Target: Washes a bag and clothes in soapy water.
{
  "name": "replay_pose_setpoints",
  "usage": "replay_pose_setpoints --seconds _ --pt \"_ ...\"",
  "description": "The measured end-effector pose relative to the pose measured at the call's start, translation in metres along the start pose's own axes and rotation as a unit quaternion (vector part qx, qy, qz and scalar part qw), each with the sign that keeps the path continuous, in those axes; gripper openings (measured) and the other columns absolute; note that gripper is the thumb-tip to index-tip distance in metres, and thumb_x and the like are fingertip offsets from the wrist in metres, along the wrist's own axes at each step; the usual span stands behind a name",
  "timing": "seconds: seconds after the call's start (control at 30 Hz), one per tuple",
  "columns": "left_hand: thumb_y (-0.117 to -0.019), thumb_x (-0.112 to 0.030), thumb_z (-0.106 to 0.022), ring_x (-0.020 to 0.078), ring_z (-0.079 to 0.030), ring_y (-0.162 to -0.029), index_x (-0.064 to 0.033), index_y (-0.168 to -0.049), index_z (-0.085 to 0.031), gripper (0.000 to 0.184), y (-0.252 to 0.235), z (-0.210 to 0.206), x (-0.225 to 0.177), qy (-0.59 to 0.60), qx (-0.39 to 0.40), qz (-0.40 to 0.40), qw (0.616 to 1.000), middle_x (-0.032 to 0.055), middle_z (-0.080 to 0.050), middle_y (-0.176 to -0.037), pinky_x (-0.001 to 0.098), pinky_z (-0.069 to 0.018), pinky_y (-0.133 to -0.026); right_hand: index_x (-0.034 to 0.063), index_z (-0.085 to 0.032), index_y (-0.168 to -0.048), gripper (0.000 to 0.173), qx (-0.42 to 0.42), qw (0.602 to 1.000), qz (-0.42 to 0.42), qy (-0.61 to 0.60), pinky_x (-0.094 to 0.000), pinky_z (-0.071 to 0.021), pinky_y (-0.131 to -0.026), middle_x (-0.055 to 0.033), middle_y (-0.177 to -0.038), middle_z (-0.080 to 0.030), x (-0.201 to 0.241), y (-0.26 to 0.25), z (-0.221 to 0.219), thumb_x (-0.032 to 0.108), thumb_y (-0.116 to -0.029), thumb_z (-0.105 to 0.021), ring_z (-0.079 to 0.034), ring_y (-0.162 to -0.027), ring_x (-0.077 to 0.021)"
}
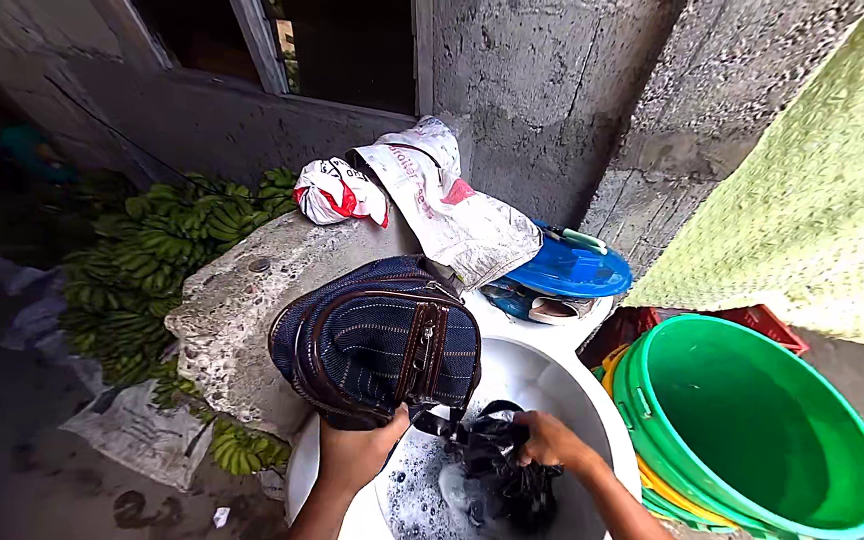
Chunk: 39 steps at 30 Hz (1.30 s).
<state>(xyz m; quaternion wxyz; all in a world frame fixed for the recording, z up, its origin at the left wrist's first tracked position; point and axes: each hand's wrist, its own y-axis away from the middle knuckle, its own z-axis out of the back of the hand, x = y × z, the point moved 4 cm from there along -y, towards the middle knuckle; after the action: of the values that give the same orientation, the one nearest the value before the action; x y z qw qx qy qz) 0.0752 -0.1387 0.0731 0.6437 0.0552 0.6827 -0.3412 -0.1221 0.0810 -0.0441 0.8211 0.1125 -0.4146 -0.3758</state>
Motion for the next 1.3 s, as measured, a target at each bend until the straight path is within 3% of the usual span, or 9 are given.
replay_pose_setpoints --seconds 0.07,0.13,0.33,0.47,0.57,0.93,1.1,1.2,1.3 --pt "-0.0594 -0.007 -0.081 -0.0047 -0.067 -0.093 0.0112 -0.115 -0.054 0.064 -0.001 -0.004 0.008 -0.001 0.001 0.016 1.0 -0.0009 -0.07 -0.099 0.016 -0.0569 -0.086 0.0017 -0.062 -0.096 0.037 -0.076 0.988 0.043 -0.126 -0.0477 -0.0533 -0.074 -0.0109 -0.085 -0.066 0.002 0.02 0.026 0.0 -0.0646 -0.082 -0.064 -0.08 -0.0235" --pt "-0.0588 -0.006 -0.08 -0.0036 -0.067 -0.092 0.0099 -0.115 -0.054 0.064 0.0 -0.007 0.012 0.001 0.005 0.026 1.0 -0.0009 -0.07 -0.098 0.0168 -0.0572 -0.085 0.0076 -0.057 -0.088 0.035 -0.099 0.967 0.067 -0.226 -0.0331 -0.0547 -0.069 -0.0006 -0.079 -0.064 0.008 0.031 0.034 -0.006 -0.064 -0.079 -0.063 -0.074 -0.0097" --pt "-0.058 -0.011 -0.082 -0.0055 -0.066 -0.096 0.0133 -0.115 -0.055 0.068 -0.004 0.007 0.014 -0.031 0.018 -0.026 0.999 0.0014 -0.071 -0.101 0.0151 -0.0554 -0.088 0.0069 -0.058 -0.089 0.034 -0.261 0.867 0.151 -0.397 -0.0294 -0.059 -0.068 -0.0006 -0.082 -0.069 0.03 0.048 0.09 -0.015 -0.064 -0.068 -0.067 -0.075 -0.0086" --pt "-0.0585 -0.01 -0.082 -0.0053 -0.066 -0.097 0.014 -0.118 -0.053 0.07 -0.006 0.015 0.012 -0.037 0.003 -0.024 0.999 0.0028 -0.07 -0.104 0.015 -0.0548 -0.089 0.0059 -0.061 -0.092 0.037 -0.156 0.935 0.14 -0.286 -0.0302 -0.0588 -0.07 0.001 -0.082 -0.07 0.044 0.044 0.087 -0.013 -0.063 -0.072 -0.067 -0.076 -0.0074" --pt "-0.0581 -0.012 -0.081 -0.0067 -0.065 -0.097 0.0147 -0.119 -0.053 0.072 -0.004 0.022 0.01 -0.046 -0.014 -0.016 0.999 0.0032 -0.069 -0.104 0.0135 -0.0536 -0.088 0.0067 -0.056 -0.086 0.036 -0.244 0.883 0.114 -0.384 -0.0295 -0.0574 -0.064 -0.0013 -0.077 -0.068 0.031 0.039 0.101 -0.019 -0.0627 -0.066 -0.065 -0.07 -0.009" --pt "-0.0561 -0.013 -0.083 -0.0053 -0.065 -0.098 0.0153 -0.118 -0.054 0.074 0.006 0.024 0.025 -0.071 0.0 -0.005 0.997 0.0064 -0.07 -0.105 0.0143 -0.0537 -0.089 0.0098 -0.056 -0.082 0.033 -0.221 0.883 0.189 -0.369 -0.0282 -0.0549 -0.061 0.0005 -0.075 -0.066 0.102 0.069 0.116 -0.014 -0.0599 -0.062 -0.064 -0.068 -0.0072" --pt "-0.057 -0.011 -0.083 -0.0059 -0.065 -0.098 0.0158 -0.12 -0.053 0.075 0.005 0.028 0.03 -0.074 -0.011 0.01 0.997 0.0067 -0.07 -0.106 0.0134 -0.0529 -0.089 0.0189 -0.06 -0.085 0.033 -0.305 0.795 0.287 -0.439 -0.0219 -0.052 -0.052 0.0056 -0.074 -0.066 0.11 0.12 0.155 -0.006 -0.0629 -0.058 -0.061 -0.061 -0.0017" --pt "-0.0576 -0.01 -0.082 -0.0065 -0.065 -0.097 0.0162 -0.121 -0.052 0.075 0.002 0.031 0.03 -0.075 -0.025 0.007 0.997 0.0069 -0.07 -0.106 0.0132 -0.0529 -0.089 0.0262 -0.063 -0.089 0.031 -0.317 0.73 0.41 -0.446 -0.0172 -0.0533 -0.055 0.0106 -0.077 -0.067 0.098 0.146 0.166 0.001 -0.0695 -0.064 -0.062 -0.065 0.0027" --pt "-0.0581 -0.01 -0.082 -0.0056 -0.064 -0.099 0.0171 -0.124 -0.049 0.078 -0.002 0.033 0.023 -0.081 -0.044 0.009 0.996 0.0087 -0.068 -0.108 0.0138 -0.0525 -0.089 0.0292 -0.066 -0.095 0.034 -0.309 0.712 0.46 -0.43 -0.0177 -0.056 -0.059 0.0122 -0.08 -0.068 0.069 0.157 0.157 0.01 -0.0693 -0.076 -0.064 -0.068 0.0029"
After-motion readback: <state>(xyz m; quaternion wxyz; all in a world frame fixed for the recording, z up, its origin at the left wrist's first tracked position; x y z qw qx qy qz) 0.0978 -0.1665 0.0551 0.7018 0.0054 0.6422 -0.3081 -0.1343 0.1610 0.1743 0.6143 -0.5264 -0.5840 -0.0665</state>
